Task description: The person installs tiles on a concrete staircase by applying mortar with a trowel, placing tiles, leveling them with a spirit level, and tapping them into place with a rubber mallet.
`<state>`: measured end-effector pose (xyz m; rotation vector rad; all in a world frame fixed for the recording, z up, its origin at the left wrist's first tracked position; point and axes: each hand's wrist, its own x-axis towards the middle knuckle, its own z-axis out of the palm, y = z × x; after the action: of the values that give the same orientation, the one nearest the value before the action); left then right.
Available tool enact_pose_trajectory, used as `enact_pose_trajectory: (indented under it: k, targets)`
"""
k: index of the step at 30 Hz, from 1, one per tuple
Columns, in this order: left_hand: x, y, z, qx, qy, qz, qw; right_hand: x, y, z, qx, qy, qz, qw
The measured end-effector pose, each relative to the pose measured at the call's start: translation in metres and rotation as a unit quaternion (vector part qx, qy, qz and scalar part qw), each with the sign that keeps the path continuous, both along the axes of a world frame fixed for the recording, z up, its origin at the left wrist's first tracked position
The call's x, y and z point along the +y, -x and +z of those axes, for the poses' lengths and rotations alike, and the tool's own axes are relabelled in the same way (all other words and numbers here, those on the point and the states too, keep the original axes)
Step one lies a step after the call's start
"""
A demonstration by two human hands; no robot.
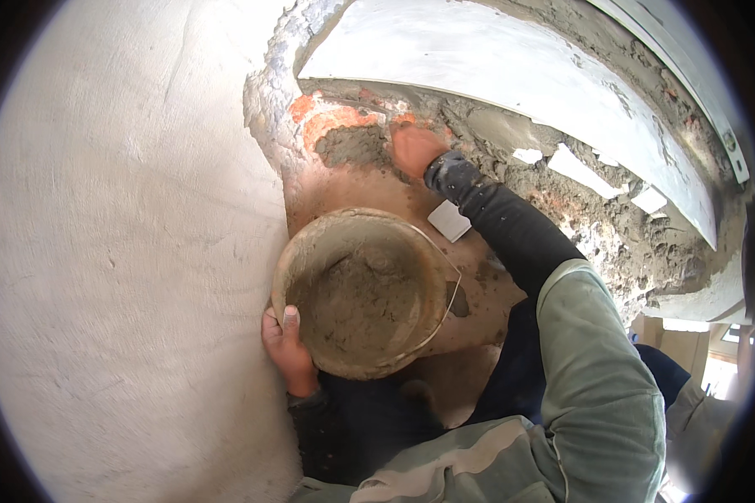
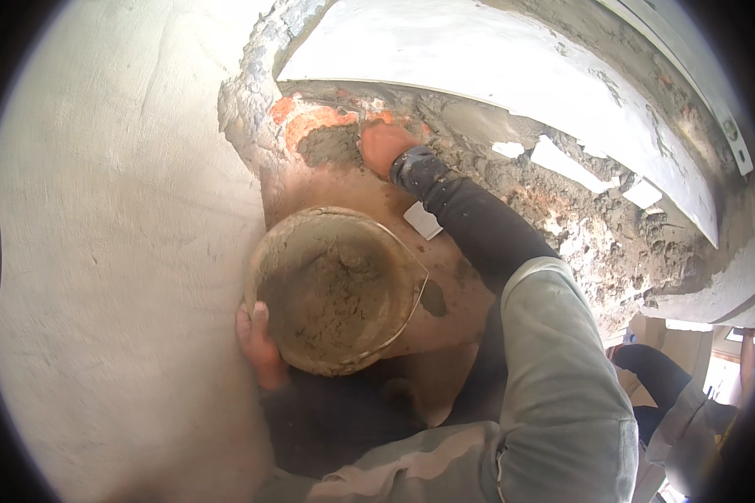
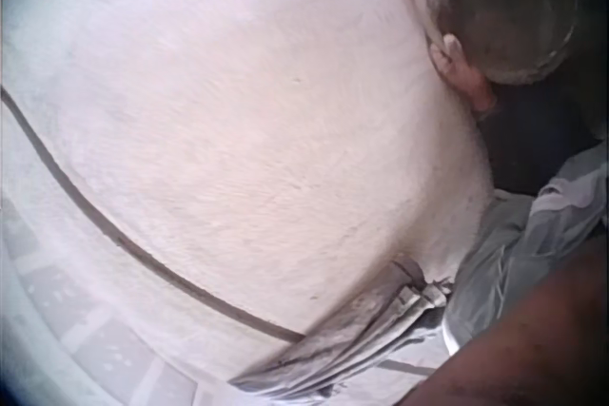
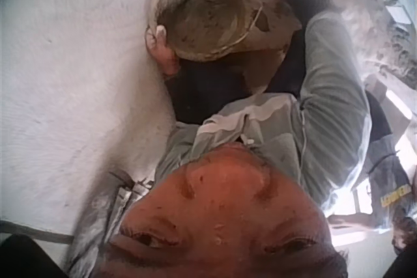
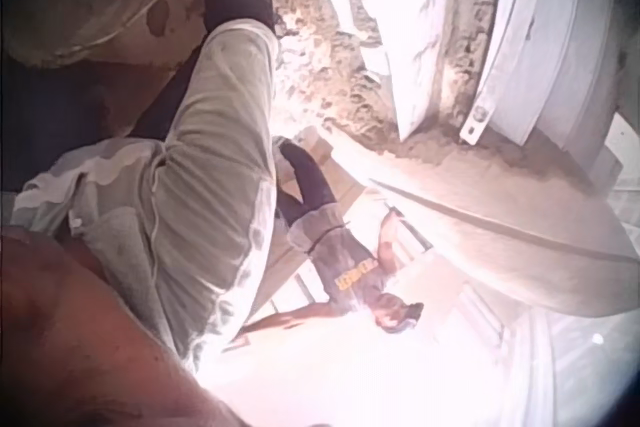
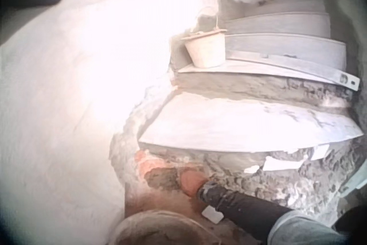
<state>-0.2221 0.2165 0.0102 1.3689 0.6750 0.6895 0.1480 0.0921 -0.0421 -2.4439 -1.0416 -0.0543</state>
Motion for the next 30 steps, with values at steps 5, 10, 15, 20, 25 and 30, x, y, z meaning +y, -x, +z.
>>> enact_pose_trajectory:
  k: [5, 10, 15, 20, 25, 30]
  targets:
    - [-0.006, -0.004, 0.005, -0.002, -0.003, -0.002, 1.000, 0.000, -0.006, -0.009, -0.015, -0.012, 0.001, 1.000]
    - [-0.006, -0.002, 0.007, 0.008, -0.009, -0.011, 1.000, -0.021, -0.004, -0.013, 0.010, 0.032, 0.014, 0.999]
    - [-0.002, 0.001, 0.003, -0.003, -0.003, -0.012, 1.000, -0.028, 0.007, -0.005, -0.016, 0.006, 0.017, 1.000]
    - [-0.006, -0.003, 0.007, -0.009, 0.011, -0.006, 1.000, -0.020, 0.007, 0.002, -0.009, 0.005, 0.000, 1.000]
    - [-0.009, -0.006, 0.011, 0.004, -0.001, 0.003, 1.000, -0.020, 0.008, 0.000, 0.006, 0.007, -0.010, 1.000]
    - [-0.010, -0.007, 0.007, 0.001, 0.013, -0.004, 1.000, -0.031, 0.003, 0.003, -0.012, 0.018, -0.018, 1.000]
